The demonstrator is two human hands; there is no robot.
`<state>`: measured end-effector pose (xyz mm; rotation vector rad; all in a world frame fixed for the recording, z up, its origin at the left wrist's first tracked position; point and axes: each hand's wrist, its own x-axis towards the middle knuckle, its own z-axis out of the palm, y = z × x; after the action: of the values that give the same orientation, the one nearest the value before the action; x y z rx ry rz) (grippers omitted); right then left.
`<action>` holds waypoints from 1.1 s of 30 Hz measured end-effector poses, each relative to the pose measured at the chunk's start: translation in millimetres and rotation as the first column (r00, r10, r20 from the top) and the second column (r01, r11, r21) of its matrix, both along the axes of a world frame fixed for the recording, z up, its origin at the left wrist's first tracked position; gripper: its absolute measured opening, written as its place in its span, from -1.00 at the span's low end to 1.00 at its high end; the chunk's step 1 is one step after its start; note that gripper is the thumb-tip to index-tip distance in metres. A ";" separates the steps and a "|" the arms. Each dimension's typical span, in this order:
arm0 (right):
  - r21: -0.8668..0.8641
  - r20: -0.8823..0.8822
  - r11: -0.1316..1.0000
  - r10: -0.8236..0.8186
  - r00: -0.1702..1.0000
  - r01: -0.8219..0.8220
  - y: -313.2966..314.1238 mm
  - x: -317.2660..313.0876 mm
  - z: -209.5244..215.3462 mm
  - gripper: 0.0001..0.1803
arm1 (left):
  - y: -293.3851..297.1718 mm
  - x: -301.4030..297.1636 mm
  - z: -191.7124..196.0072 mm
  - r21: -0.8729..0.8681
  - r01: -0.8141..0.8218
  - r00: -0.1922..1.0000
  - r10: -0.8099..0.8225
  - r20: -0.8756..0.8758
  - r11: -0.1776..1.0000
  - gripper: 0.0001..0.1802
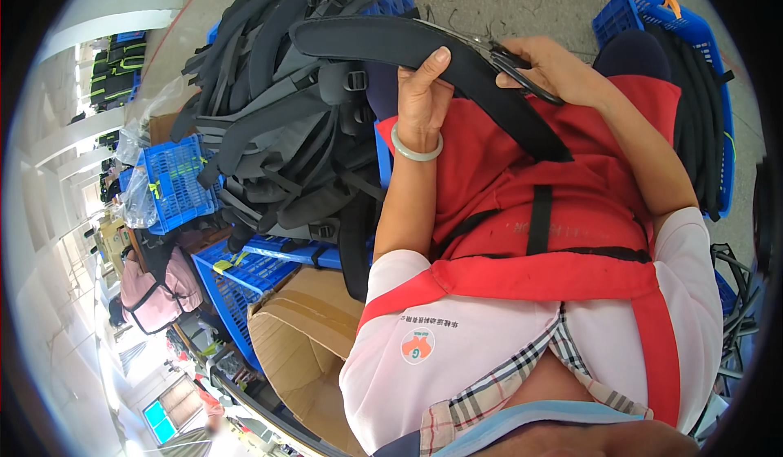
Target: Trimming excess material from black padded backpack straps using scissors.
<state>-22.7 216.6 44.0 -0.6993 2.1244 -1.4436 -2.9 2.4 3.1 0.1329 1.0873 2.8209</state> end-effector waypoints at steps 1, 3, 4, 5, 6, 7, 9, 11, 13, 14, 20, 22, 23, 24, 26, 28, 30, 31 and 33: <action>-0.026 0.008 0.999 -0.022 1.000 0.023 -0.3 0.7 -3.7 -0.57 | 2.8 -0.9 2.5 0.008 -0.017 0.999 0.017 0.031 1.000 -0.77; -0.052 0.005 0.998 -0.047 0.999 0.047 -0.8 0.8 -10.1 -0.59 | 5.1 -3.6 6.6 0.015 -0.032 0.998 0.031 0.052 0.999 -0.77; -0.078 0.049 0.996 -0.042 0.998 0.045 -1.2 0.3 -12.7 -0.64 | 4.3 -5.0 8.1 0.012 -0.030 0.999 0.029 0.034 0.999 -0.76; -0.104 0.093 0.994 -0.035 0.995 0.045 -1.2 -0.3 -14.2 -0.68 | 3.7 -6.7 9.5 0.009 -0.027 1.000 0.027 0.015 1.000 -0.75; -0.128 0.129 0.990 -0.042 0.991 0.059 -1.7 1.3 -12.2 -0.68 | 4.6 -8.4 14.0 0.011 -0.025 1.000 0.025 0.006 1.000 -0.75; -0.127 0.120 0.990 -0.045 0.992 0.060 -0.9 1.1 -11.5 -0.68 | 5.5 -9.6 18.3 -0.001 -0.025 1.000 0.025 -0.015 1.000 -0.75; -0.132 0.086 0.988 -0.068 0.994 0.079 0.2 0.8 -8.1 -0.60 | 7.2 -11.2 24.7 -0.013 -0.025 0.999 0.025 -0.042 1.000 -0.75; -0.069 -0.129 0.993 -0.102 0.986 0.094 5.2 2.1 0.7 -0.55 | 8.4 -12.2 28.5 -0.023 -0.023 0.999 0.022 -0.038 0.999 -0.75; -0.011 -0.330 0.991 -0.127 0.935 0.130 9.9 3.1 6.3 -0.49 | 9.6 -10.3 29.6 -0.020 -0.010 0.999 0.010 -0.037 1.000 -0.76; 0.042 -0.341 0.991 -0.105 0.934 0.127 11.9 2.7 7.0 -0.44 | 10.2 -9.7 29.5 -0.016 -0.002 0.999 0.001 -0.034 1.000 -0.76; 0.163 -0.270 0.979 -0.074 0.960 0.121 9.7 6.6 14.8 -0.45 | 6.0 -6.7 15.0 -0.056 0.020 0.999 -0.022 -0.050 0.998 -0.74; 0.175 -0.214 0.977 -0.082 0.974 0.120 8.6 6.3 16.0 -0.47 | 6.0 -6.7 14.1 -0.046 0.026 0.999 -0.028 -0.034 0.999 -0.74; 0.205 -0.110 0.973 -0.082 0.991 0.103 8.8 4.9 16.1 -0.48 | 5.9 -6.7 13.5 -0.036 0.032 0.999 -0.033 -0.021 0.999 -0.74; 0.232 -0.005 0.969 -0.082 0.997 0.081 8.3 4.0 15.6 -0.49 | 5.7 -6.5 12.7 -0.036 0.031 0.999 -0.032 -0.019 0.999 -0.74; 0.154 -0.127 0.982 -0.090 0.988 0.110 9.1 5.2 5.7 -0.52 | 5.9 -6.4 10.6 -0.040 0.020 1.000 -0.020 0.000 0.999 -0.74; 0.073 -0.245 0.989 -0.105 0.964 0.126 7.8 6.6 3.2 -0.54 | 5.1 -6.2 10.9 -0.046 0.029 1.000 -0.029 -0.004 0.999 -0.74; 0.067 -0.247 0.991 -0.100 0.964 0.119 7.9 8.4 5.9 -0.57 | 4.4 -6.2 10.0 -0.049 0.040 0.999 -0.041 -0.009 0.998 -0.74; 0.069 -0.246 0.990 -0.100 0.964 0.121 8.1 7.0 6.1 -0.57 | 3.8 -6.1 8.9 -0.031 0.034 0.999 -0.034 -0.005 0.999 -0.74; 0.119 -0.093 0.990 -0.057 0.994 0.068 8.6 2.2 5.0 -0.55 | 4.5 -6.3 9.2 -0.013 0.029 1.000 -0.029 0.000 1.000 -0.75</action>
<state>-20.6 225.2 49.0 -0.6674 2.3010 -1.3231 -9.1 6.9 12.3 0.1465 1.0945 2.7884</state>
